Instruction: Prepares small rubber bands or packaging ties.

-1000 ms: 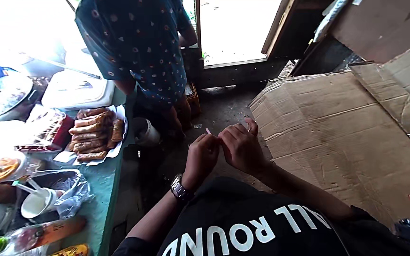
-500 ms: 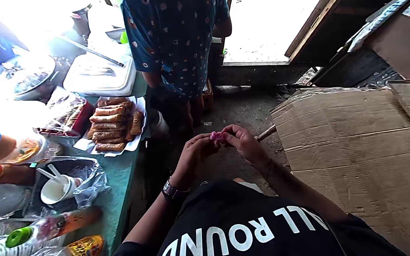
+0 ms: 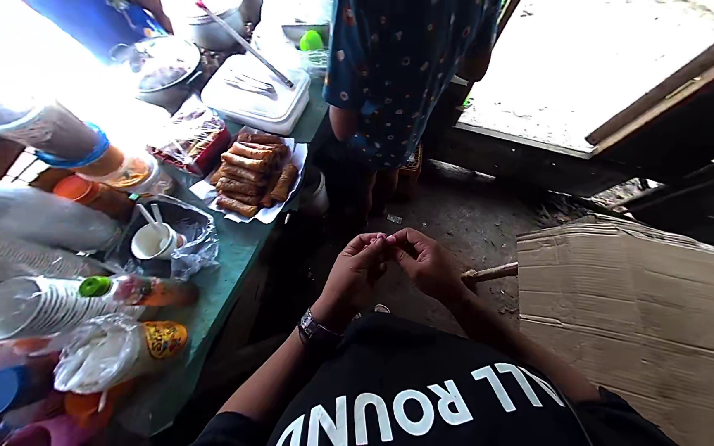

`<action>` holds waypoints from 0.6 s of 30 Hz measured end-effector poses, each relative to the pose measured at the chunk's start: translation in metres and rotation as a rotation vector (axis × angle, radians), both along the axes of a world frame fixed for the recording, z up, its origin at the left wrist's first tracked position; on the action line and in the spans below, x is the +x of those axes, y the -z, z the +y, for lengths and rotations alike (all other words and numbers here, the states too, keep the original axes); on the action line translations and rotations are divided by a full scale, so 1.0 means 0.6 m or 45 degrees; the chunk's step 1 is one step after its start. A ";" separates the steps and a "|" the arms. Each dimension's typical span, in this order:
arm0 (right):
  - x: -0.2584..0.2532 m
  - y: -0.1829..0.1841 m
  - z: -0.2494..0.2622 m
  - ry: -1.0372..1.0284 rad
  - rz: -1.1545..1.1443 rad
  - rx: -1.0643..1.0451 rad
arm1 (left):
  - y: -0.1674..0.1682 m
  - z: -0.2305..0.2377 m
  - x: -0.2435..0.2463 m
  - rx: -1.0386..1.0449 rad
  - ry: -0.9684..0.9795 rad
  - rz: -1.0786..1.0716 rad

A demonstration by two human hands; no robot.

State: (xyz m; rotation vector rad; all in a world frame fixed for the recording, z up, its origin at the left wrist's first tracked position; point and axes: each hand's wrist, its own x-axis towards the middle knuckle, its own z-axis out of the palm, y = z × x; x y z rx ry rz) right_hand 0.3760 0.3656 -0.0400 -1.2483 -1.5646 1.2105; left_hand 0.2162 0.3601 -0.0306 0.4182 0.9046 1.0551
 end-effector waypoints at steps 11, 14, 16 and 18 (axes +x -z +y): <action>0.001 -0.002 0.001 -0.110 0.221 -0.080 | 0.005 -0.023 0.007 0.247 -0.134 0.338; -0.010 0.033 -0.013 0.025 -0.027 0.366 | 0.005 -0.023 0.017 0.073 -0.180 0.255; -0.003 0.032 -0.011 -0.031 0.072 0.094 | 0.007 -0.021 0.013 -0.005 -0.158 0.240; 0.009 0.022 -0.001 -0.098 0.299 -0.288 | 0.004 -0.019 0.007 -0.034 -0.111 0.205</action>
